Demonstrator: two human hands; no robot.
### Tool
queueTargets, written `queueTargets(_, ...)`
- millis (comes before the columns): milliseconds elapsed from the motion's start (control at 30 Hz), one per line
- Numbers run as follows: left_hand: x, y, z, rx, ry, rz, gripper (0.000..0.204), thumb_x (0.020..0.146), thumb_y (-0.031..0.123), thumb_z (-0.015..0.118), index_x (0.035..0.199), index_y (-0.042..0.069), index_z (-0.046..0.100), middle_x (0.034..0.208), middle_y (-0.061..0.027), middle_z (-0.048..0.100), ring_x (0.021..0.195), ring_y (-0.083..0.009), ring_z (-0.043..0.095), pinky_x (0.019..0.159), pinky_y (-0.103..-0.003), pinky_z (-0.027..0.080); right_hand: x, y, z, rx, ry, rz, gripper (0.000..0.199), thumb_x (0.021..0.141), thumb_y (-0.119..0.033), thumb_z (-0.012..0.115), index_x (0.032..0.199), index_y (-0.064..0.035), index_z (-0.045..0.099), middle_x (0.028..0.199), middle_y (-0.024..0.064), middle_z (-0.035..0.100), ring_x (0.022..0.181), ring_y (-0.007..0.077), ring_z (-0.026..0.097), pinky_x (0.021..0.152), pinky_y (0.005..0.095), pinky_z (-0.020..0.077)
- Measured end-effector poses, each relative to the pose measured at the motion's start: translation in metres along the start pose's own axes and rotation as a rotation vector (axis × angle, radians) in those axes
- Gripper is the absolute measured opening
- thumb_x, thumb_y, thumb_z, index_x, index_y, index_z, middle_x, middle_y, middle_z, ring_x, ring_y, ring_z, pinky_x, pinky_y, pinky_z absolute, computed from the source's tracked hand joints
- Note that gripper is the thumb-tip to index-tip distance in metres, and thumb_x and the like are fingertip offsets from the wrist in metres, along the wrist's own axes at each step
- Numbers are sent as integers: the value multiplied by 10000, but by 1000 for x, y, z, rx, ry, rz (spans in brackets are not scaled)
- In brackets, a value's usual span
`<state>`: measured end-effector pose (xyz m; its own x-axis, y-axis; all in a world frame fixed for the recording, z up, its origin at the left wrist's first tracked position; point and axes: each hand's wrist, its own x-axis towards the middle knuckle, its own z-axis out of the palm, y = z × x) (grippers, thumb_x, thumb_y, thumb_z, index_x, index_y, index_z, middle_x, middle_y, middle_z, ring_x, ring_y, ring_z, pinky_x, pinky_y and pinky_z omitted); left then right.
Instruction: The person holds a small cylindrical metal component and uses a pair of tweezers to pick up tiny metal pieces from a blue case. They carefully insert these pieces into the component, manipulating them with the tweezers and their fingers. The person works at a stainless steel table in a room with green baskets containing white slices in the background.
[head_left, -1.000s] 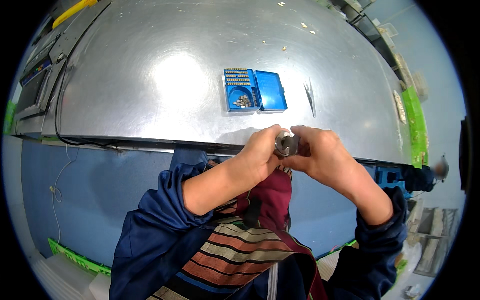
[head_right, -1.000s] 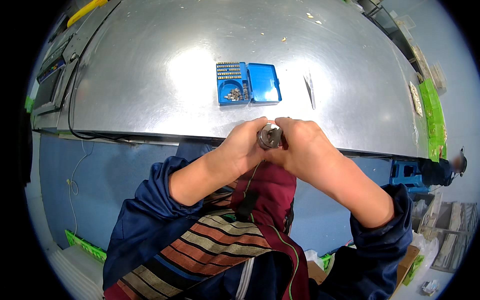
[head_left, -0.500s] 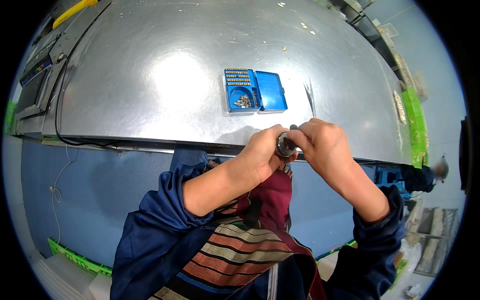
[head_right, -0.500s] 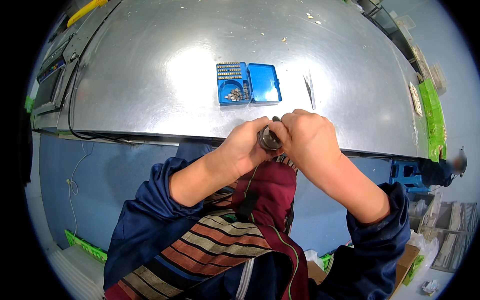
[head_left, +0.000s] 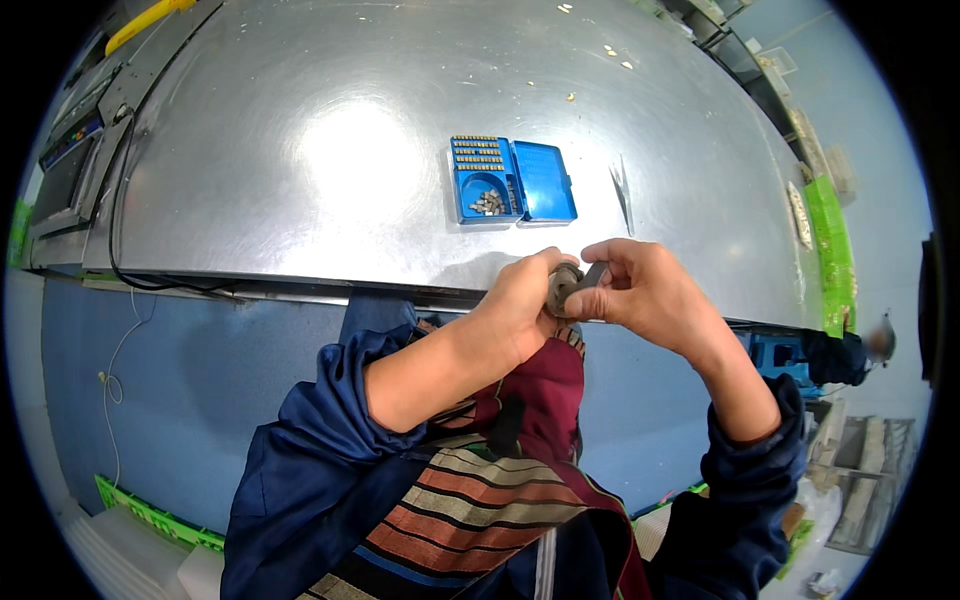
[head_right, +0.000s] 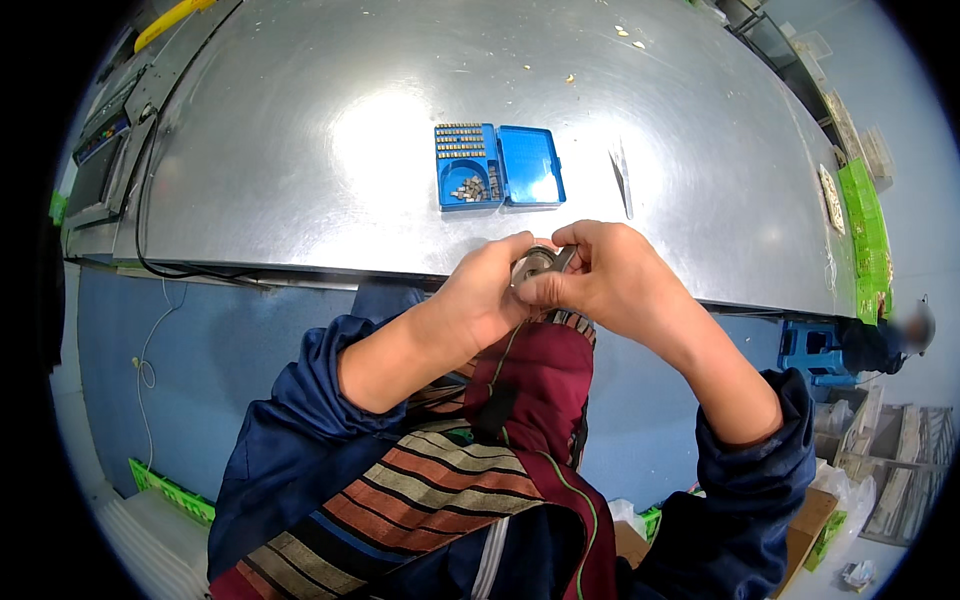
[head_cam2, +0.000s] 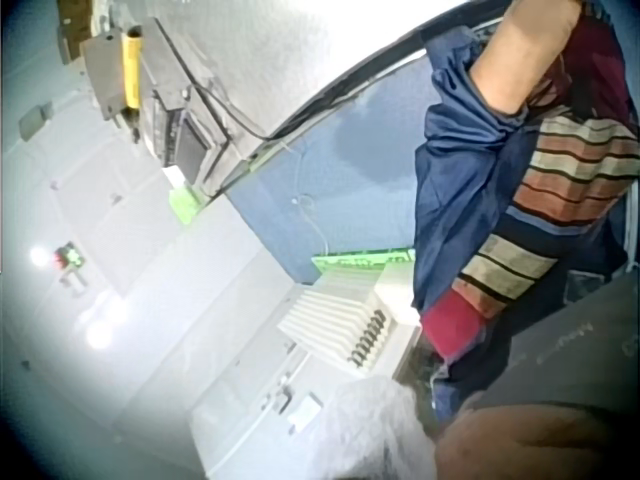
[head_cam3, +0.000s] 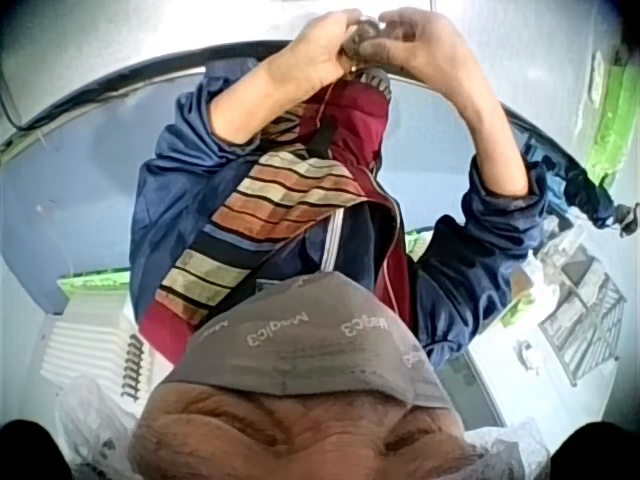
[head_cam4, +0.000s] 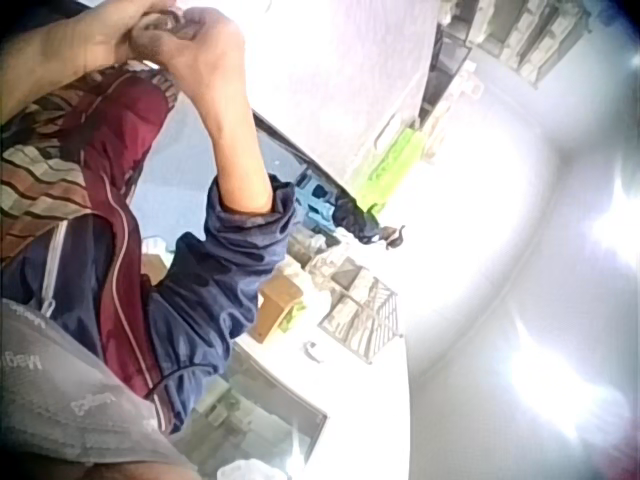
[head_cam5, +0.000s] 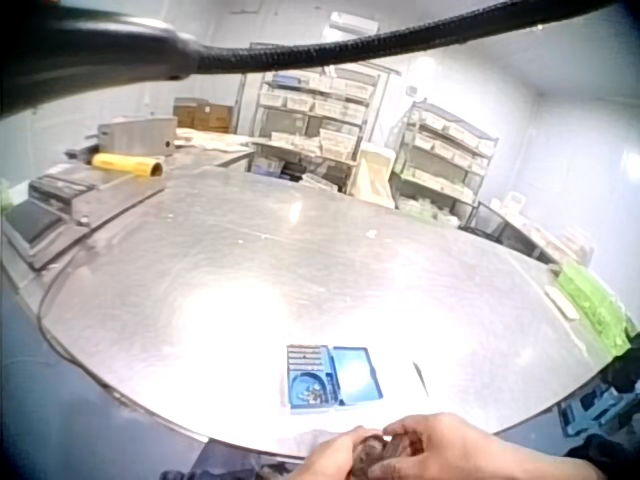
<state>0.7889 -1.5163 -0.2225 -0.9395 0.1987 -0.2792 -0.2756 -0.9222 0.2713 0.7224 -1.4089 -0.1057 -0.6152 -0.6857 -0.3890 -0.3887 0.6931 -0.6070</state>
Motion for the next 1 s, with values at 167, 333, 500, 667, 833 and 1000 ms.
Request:
queueTargets(167,-2,1,13,12,126,36,212,895,169,376,894,7,512,809,-103,548,676,-196,541,600,-322,462,-5,9,8,-68,231,-31,285,736,-70,645,964,90,584,650,114,599,584,148,577,533,268,454)
queueTargets(333,0,0,9,50,132,-28,210,898,176,402,921,16,535,840,-93,574,722,-198,562,643,-323,470,-2,2,10,-264,359,-120,225,725,-37,593,908,94,596,641,187,607,582,246,620,569,327,491)
queueTargets(500,0,-3,11,8,98,-2,238,917,174,376,975,-3,525,877,-103,583,764,-213,577,705,-338,491,0,-3,12,9,256,93,203,749,-42,595,900,92,604,642,155,615,584,186,619,556,299,495)
queueTargets(667,0,1,2,24,-111,42,316,950,177,275,1044,-37,487,980,-135,576,852,-217,588,762,-361,506,0,0,7,257,115,150,236,760,-40,622,951,96,599,682,101,615,600,137,598,555,270,489)
queueTargets(833,-5,5,7,-2,37,38,337,956,187,258,1051,-45,482,981,-141,579,864,-219,594,750,-359,512,-7,-4,-6,141,-90,17,352,721,3,677,1057,65,591,803,103,607,704,167,593,614,283,480)
queueTargets(1000,-1,1,3,10,67,20,291,947,187,317,1008,-23,509,933,-118,586,819,-207,596,721,-341,519,-7,9,1,-381,122,-409,303,683,15,658,984,14,624,795,124,578,693,286,583,624,326,487)
